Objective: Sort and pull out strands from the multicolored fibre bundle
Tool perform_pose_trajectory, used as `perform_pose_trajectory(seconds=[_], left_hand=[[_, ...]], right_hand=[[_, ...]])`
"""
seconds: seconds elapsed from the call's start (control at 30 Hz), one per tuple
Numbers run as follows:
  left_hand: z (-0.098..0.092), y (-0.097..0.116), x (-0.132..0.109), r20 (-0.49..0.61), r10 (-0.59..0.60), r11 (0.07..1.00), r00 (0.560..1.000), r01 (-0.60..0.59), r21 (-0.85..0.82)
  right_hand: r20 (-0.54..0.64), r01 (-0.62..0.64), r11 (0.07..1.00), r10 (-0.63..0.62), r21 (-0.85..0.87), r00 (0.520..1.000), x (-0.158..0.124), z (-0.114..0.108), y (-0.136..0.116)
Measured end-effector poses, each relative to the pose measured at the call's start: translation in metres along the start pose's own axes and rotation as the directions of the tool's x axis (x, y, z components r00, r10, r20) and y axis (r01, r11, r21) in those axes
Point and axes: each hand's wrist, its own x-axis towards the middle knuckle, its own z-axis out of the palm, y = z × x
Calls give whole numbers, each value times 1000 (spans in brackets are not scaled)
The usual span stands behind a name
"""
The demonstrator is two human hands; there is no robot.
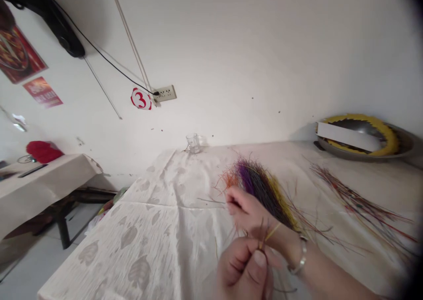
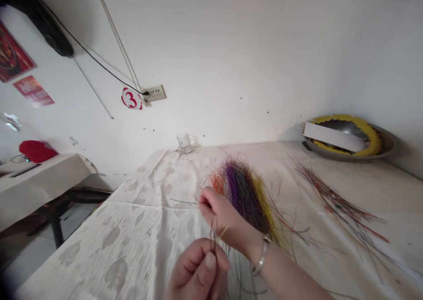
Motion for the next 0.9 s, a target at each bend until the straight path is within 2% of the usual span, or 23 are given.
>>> perform_pose_trajectory(seconds=[0.07,0.13,0.2,0.27,0.33,0.4,0.5,0.63,0.73,0.9], left_hand=[[5,11,10,20,28,999,999,-28,-19],[12,18,20,46,31,999,998,-30,-22],[22,22,30,78,0,999,997,2,-32],[33,24,39,118,-49,996,992,57,-64],[43,23,47,149,-100,989,984,115,-96],[52,21,54,169,-146,982,975,164,-93],[62,16,63,195,-198,977,961,210,-44],[75,15,72,232,-208,971,950,229,-67],[85,18,77,201,-234,963,951,255,-89],[90,9,83,136,-259,963,956,267,-39]], right_hand=[[-81,-24,996,31,82,996,-11,-29,-9],[-155,-113,922,182,370,971,-26,-52,-17],[-127,-119,791,241,600,962,-41,-66,-22],[-49,-86,687,175,721,983,-55,-75,-24],[6,-78,677,108,732,994,-64,-82,-27],[7,-96,720,125,687,992,-70,-88,-30],[-57,-103,734,189,671,980,-75,-96,-34],[-221,-22,779,204,626,954,-77,-104,-35],[-315,1,802,234,598,920,-77,-108,-32],[-373,-26,787,321,617,871,-75,-114,-25]])
